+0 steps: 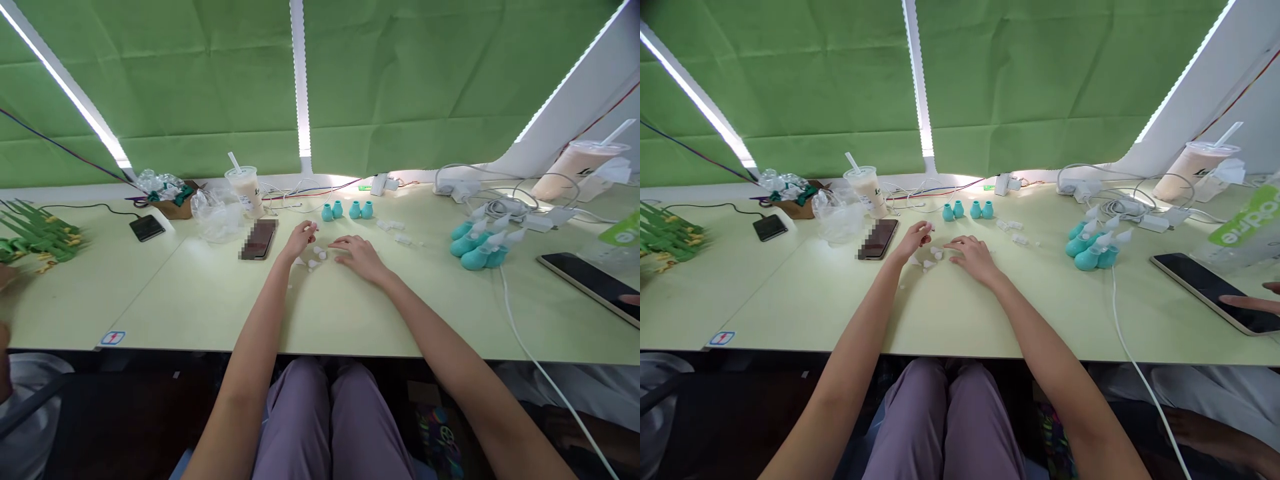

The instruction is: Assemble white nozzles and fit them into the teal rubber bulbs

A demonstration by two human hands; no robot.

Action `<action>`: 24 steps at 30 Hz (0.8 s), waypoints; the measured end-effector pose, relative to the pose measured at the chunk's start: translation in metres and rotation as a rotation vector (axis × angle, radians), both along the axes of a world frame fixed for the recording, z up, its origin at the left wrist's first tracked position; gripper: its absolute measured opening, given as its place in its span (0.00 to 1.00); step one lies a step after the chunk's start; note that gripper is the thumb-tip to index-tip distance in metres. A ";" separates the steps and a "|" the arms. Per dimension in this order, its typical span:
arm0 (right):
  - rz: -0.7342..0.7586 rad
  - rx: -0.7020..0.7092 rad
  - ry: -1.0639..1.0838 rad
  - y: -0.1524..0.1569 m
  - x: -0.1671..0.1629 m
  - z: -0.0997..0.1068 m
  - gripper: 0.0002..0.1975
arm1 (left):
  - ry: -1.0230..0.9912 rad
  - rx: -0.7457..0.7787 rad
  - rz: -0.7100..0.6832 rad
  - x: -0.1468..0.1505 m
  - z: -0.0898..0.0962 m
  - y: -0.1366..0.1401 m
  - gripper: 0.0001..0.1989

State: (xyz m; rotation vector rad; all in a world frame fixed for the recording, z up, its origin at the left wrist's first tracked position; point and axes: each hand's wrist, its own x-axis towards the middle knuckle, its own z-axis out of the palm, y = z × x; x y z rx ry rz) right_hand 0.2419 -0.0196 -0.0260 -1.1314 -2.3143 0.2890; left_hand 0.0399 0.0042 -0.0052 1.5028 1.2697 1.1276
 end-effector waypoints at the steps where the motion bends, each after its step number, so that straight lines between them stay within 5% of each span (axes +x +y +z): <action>1: 0.006 0.030 -0.046 -0.002 -0.003 0.000 0.17 | 0.035 0.000 0.007 0.000 -0.001 0.000 0.13; 9: 0.110 0.241 -0.251 -0.010 -0.022 0.004 0.16 | 0.197 0.077 0.001 0.000 -0.012 0.007 0.12; 14: 0.063 0.226 -0.214 -0.010 -0.026 0.007 0.06 | 0.146 0.111 -0.040 0.001 -0.012 0.008 0.12; 24: 0.081 0.210 -0.148 -0.008 -0.021 0.009 0.08 | 0.121 0.115 -0.082 0.004 -0.010 0.007 0.15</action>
